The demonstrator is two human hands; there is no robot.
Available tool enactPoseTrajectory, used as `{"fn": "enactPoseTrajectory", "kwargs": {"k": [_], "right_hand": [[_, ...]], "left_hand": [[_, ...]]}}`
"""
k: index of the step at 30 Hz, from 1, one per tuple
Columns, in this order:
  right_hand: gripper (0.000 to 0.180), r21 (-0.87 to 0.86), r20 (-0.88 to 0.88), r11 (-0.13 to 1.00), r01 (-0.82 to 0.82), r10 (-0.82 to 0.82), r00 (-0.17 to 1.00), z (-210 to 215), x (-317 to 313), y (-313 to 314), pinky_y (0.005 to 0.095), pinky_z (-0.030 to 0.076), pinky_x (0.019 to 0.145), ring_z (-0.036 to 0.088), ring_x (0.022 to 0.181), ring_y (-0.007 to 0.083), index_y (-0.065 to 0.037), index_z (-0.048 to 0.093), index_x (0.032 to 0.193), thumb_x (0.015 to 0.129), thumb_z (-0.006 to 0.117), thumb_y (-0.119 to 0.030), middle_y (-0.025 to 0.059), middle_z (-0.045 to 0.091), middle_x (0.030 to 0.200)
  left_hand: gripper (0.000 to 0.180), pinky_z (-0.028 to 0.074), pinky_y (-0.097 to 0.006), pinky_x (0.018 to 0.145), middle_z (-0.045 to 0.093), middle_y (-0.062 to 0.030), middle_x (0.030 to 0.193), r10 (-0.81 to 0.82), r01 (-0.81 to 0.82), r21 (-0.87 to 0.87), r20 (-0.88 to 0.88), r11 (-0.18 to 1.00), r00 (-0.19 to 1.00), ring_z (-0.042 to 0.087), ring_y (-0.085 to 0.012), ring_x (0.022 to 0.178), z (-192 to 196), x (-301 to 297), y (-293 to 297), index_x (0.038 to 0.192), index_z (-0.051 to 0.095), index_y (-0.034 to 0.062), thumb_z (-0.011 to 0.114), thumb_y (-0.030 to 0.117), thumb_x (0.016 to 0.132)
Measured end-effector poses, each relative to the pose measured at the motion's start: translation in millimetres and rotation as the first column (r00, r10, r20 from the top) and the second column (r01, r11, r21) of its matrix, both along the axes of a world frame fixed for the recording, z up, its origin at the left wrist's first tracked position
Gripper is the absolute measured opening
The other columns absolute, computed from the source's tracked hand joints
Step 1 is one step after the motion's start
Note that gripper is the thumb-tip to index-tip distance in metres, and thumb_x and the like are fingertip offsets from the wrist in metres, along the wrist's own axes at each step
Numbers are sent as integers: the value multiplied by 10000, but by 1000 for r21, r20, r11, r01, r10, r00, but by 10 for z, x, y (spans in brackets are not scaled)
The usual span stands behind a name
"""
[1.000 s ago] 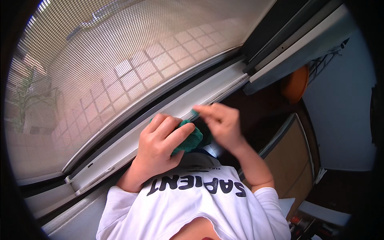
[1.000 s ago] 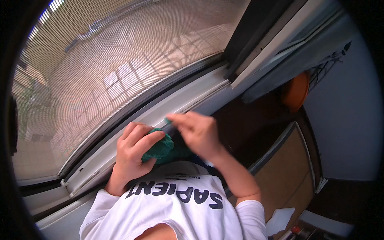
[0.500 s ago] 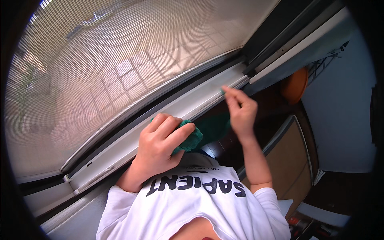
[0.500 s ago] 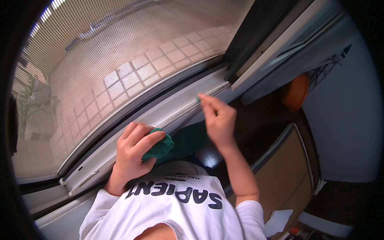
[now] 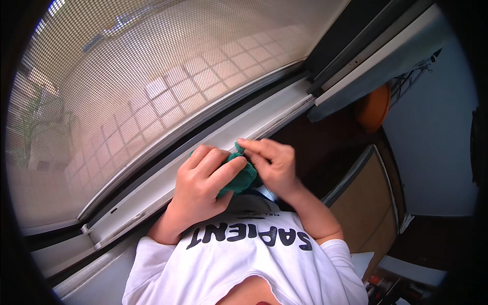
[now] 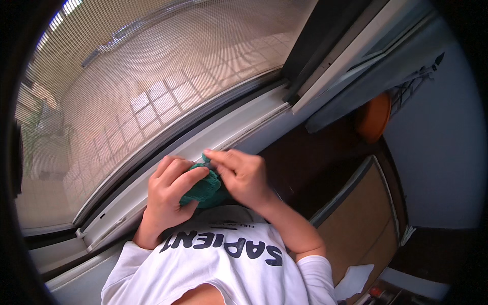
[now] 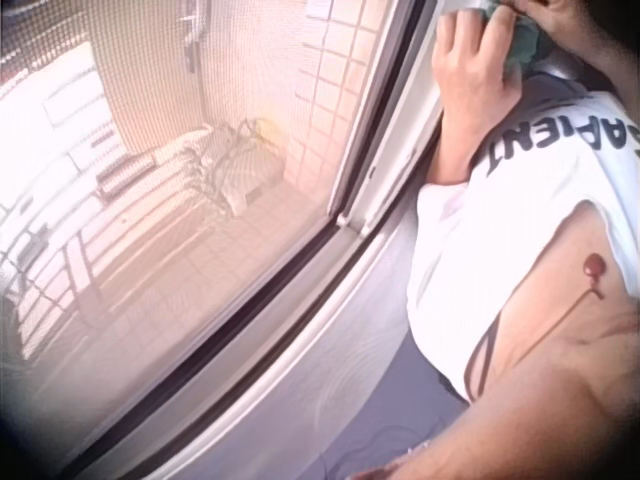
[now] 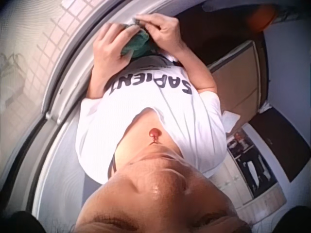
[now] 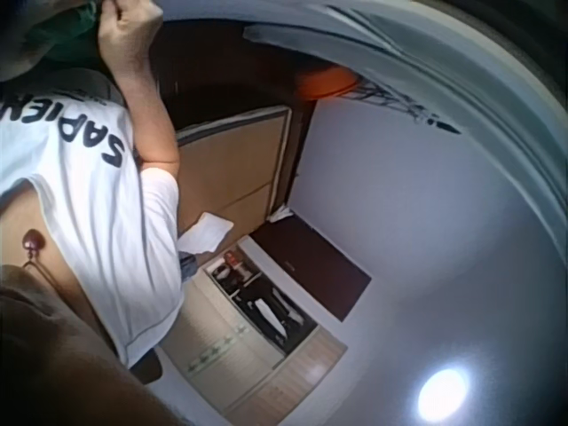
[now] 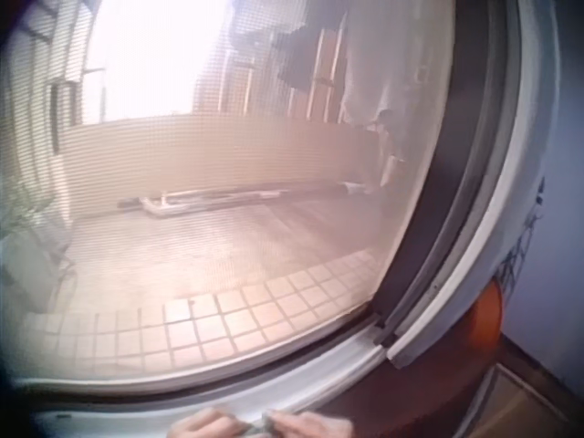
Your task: The person wipes the bottom track and the vertical frame of a sliding glass door using a green cloth.
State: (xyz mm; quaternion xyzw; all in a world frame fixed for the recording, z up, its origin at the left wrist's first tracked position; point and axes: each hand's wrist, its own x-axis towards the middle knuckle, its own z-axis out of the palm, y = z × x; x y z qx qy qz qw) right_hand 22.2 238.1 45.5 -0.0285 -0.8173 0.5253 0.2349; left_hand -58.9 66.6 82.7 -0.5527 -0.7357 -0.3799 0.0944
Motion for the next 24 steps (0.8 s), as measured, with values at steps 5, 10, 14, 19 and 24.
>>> {"fn": "enactPoseTrajectory", "kwargs": {"k": [5,10,14,19,24], "right_hand": [[208,-52,17,956,289,-288,957,0,-62,601,259,542,726,678,823,133,-4,711,1057,893,584,15,126,725,946],[227,74,-20,995,72,-70,997,-52,11,60,278,551,712,700,809,183,-19,710,1056,864,598,30,141,720,935],[208,112,-76,968,223,-216,974,-70,-36,564,293,558,710,706,820,206,-23,715,1040,862,614,13,138,722,952],[220,233,-137,960,157,-128,982,-94,-22,134,295,558,691,708,795,222,-22,705,1055,854,619,4,142,717,927],[197,213,-106,951,223,-204,973,-4,-63,484,295,559,682,709,782,211,-37,721,1027,859,627,3,135,721,912]], "left_hand": [[565,493,-376,690,607,-100,910,2,-2,-6,5,1000,1000,573,-307,821,-81,-3,-38,1017,658,73,664,51,452],[554,488,-352,654,571,-73,863,-2,2,-16,0,1000,1000,553,-273,789,-36,-5,-30,1018,632,86,692,18,471],[556,487,-351,657,571,-74,865,-4,3,-8,-12,1000,1000,552,-272,789,-19,-3,-33,1021,631,87,689,24,471],[584,491,-378,681,608,-101,919,-10,10,-15,-2,1000,1000,571,-308,820,-93,-16,-40,1025,655,76,660,56,441],[571,491,-374,676,607,-99,908,-1,1,-7,-5,1000,1000,571,-304,812,-73,-9,-53,1017,655,76,659,47,447]]}}
